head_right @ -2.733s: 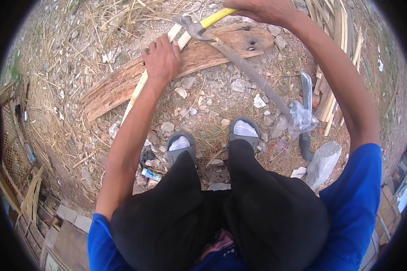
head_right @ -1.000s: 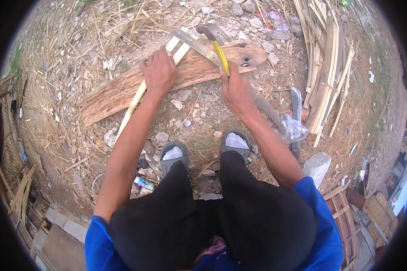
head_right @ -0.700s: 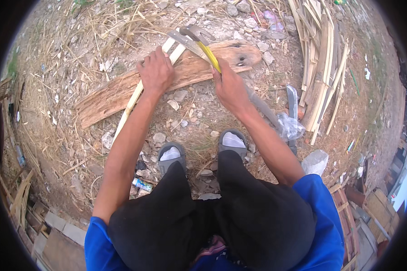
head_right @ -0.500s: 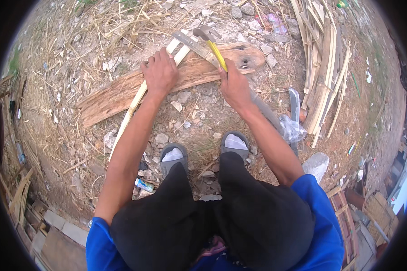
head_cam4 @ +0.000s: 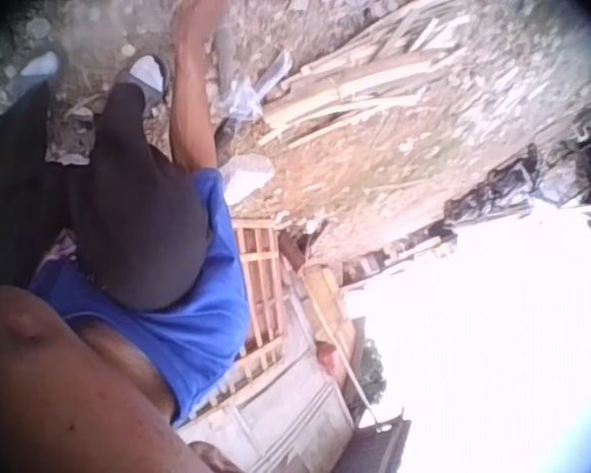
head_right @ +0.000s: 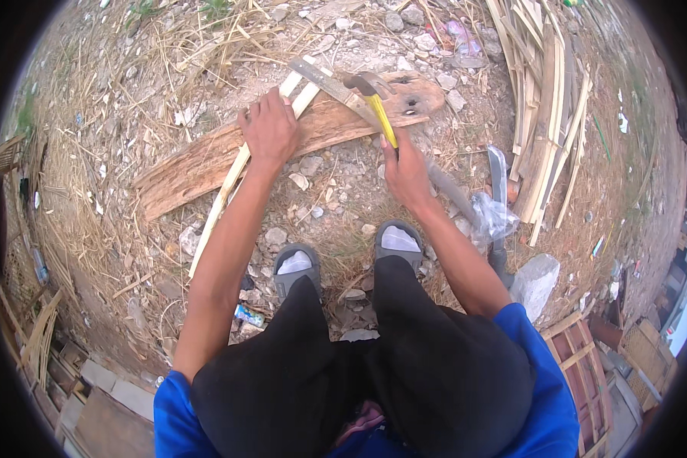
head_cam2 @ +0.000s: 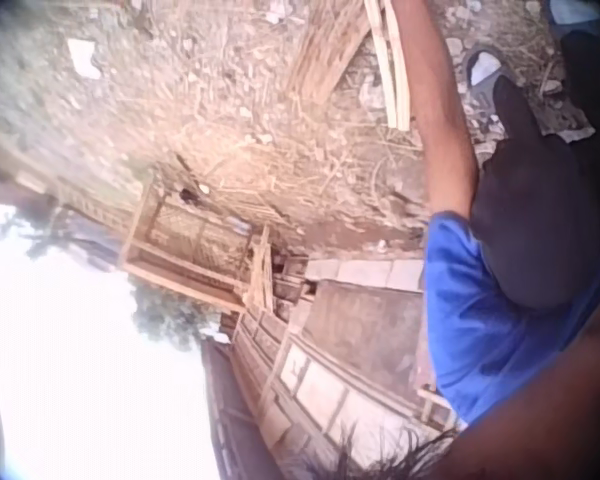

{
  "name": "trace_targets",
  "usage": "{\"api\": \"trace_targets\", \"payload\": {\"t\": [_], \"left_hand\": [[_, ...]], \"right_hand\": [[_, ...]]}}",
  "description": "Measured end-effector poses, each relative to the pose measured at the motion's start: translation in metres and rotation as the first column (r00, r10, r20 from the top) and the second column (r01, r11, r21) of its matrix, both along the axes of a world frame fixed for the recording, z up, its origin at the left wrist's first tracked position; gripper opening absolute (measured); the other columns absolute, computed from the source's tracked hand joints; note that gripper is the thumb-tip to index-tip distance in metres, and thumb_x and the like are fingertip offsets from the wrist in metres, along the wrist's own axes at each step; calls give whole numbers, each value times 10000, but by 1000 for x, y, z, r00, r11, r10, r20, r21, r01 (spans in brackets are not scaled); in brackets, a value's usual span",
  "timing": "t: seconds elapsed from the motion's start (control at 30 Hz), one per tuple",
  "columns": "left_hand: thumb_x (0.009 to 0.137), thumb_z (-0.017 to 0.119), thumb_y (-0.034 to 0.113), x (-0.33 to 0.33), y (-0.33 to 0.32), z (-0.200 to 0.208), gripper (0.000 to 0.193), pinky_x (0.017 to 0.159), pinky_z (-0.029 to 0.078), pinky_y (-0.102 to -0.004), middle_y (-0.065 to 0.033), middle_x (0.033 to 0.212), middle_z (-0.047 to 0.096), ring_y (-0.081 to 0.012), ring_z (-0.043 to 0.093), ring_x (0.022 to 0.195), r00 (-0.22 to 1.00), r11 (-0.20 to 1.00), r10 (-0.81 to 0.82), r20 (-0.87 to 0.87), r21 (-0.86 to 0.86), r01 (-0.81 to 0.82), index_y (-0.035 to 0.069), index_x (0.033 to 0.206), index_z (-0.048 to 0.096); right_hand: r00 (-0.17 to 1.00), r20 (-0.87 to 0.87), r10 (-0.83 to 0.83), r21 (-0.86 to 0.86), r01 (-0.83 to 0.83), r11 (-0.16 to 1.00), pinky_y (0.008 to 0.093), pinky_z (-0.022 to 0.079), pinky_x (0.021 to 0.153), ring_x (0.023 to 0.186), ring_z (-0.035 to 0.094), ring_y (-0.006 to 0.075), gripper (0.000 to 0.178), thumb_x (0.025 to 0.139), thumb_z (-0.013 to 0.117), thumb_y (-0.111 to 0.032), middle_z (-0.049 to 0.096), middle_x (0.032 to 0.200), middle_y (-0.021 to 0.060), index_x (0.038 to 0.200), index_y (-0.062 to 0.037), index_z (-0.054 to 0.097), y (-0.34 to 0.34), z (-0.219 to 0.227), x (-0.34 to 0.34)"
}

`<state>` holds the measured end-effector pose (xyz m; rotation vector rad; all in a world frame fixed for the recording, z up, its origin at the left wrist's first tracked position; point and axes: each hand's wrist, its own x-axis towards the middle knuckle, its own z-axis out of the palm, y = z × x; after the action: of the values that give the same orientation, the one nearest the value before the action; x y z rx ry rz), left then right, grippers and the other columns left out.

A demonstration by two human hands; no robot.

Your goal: The person positions bamboo slats against a crossbar, nails them in place using a hammer, and carves a bamboo piece using a knife.

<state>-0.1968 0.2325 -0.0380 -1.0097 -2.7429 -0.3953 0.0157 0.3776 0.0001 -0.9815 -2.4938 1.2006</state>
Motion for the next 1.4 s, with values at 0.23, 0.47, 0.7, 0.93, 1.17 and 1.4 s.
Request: {"api": "trace_targets", "payload": {"t": [0.23,0.47,0.7,0.93,1.17,1.4], "left_hand": [[1002,445,262,3,-4,2,334,1039,333,-587,-118,1122,651,-299,593,1085,998,999,10,54,-48,-8,52,1237,555],[995,459,251,3,-3,6,383,1043,333,-610,-117,1134,644,-295,592,1091,997,993,-13,78,-114,22,45,1309,533],[988,466,247,7,-8,3,394,1040,323,-631,-119,1142,643,-308,594,1097,999,997,-32,36,-64,35,45,1320,530],[980,478,252,6,-4,6,381,1023,333,-640,-126,1102,642,-314,601,1067,997,996,-28,65,-88,33,45,1293,543],[975,477,248,8,-3,6,391,1021,335,-650,-135,1089,637,-330,601,1053,997,994,-21,78,-104,29,34,1296,542],[946,547,255,7,2,2,294,982,350,-619,-106,946,636,-295,610,943,999,998,-23,-44,-59,21,52,1153,588]], "right_hand": [[997,78,-12,7,12,1000,506,454,672,760,620,449,270,1014,546,-199,624,815,256,1218,-21,540,-8,0,6],[995,-60,86,53,-82,995,484,457,679,763,601,442,257,1013,558,-206,612,817,232,1175,-7,547,-14,6,-16],[999,33,-7,-127,11,992,461,448,680,750,584,415,259,1019,551,-195,590,818,225,1176,10,534,-18,12,-11],[998,-23,57,-6,-58,998,486,455,710,812,608,438,252,1013,558,-177,613,885,258,1198,-7,533,-19,13,-14],[993,-4,121,125,-120,985,480,480,691,813,628,454,284,1030,527,-205,634,933,266,1229,-4,514,-15,11,-32],[841,-532,97,151,-18,988,309,391,529,585,495,177,246,1073,446,-244,535,737,92,1160,-15,476,-8,32,-38]]}}
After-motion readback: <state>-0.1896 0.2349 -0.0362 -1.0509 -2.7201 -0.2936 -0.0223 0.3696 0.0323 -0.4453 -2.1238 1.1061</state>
